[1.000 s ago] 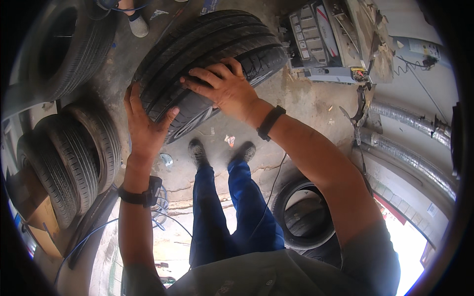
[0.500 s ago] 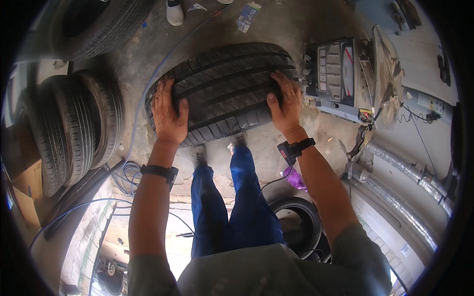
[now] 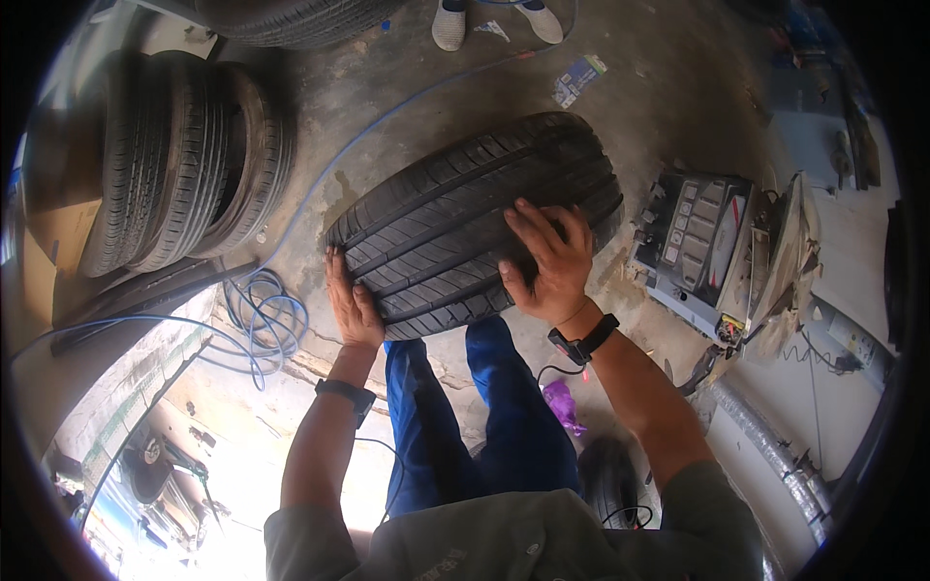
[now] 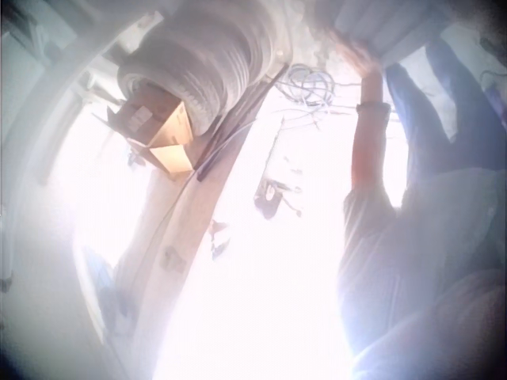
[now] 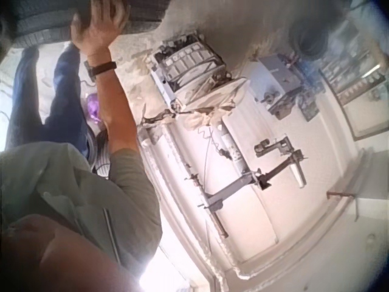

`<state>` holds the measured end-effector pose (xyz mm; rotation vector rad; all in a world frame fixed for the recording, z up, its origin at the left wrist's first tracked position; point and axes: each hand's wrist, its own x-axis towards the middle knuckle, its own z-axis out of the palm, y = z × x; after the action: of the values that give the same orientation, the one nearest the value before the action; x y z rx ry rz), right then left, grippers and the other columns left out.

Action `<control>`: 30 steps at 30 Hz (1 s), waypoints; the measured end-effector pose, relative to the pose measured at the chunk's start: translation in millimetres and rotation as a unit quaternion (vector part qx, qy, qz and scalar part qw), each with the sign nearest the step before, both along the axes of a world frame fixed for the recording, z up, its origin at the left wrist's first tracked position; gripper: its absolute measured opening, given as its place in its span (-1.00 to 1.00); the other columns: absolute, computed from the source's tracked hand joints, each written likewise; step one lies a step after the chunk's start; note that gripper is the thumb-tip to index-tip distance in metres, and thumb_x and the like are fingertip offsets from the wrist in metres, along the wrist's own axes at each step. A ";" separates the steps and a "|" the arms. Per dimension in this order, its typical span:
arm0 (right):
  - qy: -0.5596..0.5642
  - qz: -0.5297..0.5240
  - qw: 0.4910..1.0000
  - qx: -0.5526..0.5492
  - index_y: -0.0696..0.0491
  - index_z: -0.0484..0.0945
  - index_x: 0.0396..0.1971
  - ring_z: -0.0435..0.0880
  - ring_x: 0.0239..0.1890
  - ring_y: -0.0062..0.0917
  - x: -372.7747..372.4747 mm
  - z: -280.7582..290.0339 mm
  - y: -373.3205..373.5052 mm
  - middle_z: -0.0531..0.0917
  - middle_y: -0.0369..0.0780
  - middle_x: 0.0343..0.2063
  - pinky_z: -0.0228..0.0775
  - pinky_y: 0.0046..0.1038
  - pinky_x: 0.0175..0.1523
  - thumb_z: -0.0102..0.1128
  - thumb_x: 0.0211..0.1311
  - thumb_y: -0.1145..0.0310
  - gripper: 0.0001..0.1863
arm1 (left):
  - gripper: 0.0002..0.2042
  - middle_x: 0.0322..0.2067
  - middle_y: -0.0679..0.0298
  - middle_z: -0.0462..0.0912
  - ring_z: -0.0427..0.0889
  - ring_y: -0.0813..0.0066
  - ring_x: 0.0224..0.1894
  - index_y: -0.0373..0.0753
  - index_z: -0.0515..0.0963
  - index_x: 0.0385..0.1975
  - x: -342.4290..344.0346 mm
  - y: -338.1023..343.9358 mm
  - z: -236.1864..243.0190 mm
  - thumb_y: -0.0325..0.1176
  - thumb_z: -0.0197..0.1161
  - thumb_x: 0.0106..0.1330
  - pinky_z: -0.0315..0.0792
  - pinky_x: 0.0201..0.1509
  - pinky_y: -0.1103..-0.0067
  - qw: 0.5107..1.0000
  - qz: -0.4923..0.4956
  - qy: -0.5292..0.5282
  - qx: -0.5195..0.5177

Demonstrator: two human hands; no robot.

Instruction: The person works with a tire and wheel on a mounting machine, using a pry bar to lift the tire bead and a spray bottle to apply lubricant. Another person assists by using an air tool to seat the tire on the rim.

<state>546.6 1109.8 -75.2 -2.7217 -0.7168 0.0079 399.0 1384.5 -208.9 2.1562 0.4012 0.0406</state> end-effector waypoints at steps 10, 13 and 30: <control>0.012 0.165 0.985 0.050 -0.16 0.70 0.09 0.53 0.20 -0.40 99.0 -28.9 121.1 0.70 -0.41 0.11 0.20 -0.17 0.42 0.23 0.28 0.08 -0.59 | -0.30 0.49 -0.22 0.13 0.05 -0.17 0.55 -0.41 0.02 0.53 -25.2 -1.2 2.9 0.06 -0.34 0.62 -0.08 0.61 0.16 0.963 0.248 0.102 -0.013; 0.013 0.164 0.984 0.062 -0.16 0.69 0.08 0.55 0.28 -0.45 126.6 -54.3 178.5 0.71 -0.36 0.09 0.16 -0.22 0.45 0.18 0.33 0.11 -0.63 | -0.33 0.46 -0.25 0.15 0.09 -0.22 0.52 -0.43 0.06 0.50 -1.2 32.9 -7.5 0.00 -0.28 0.62 -0.05 0.59 0.16 0.945 0.299 0.132 -0.008; 0.049 0.249 0.967 -0.015 -0.02 0.71 -0.05 0.61 0.14 -0.37 181.2 -166.8 413.7 0.74 -0.31 -0.02 0.27 -0.20 0.32 0.15 0.29 0.27 -0.70 | -0.31 0.47 0.12 0.28 0.31 0.23 0.45 -0.13 0.22 0.52 -26.6 286.6 -195.2 0.22 -0.17 0.58 0.25 0.43 0.32 0.760 0.356 0.263 -0.475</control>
<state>727.8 1523.5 -241.9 -2.4717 -1.3526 0.2688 372.4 1671.1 -404.0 0.8735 1.2473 -0.2925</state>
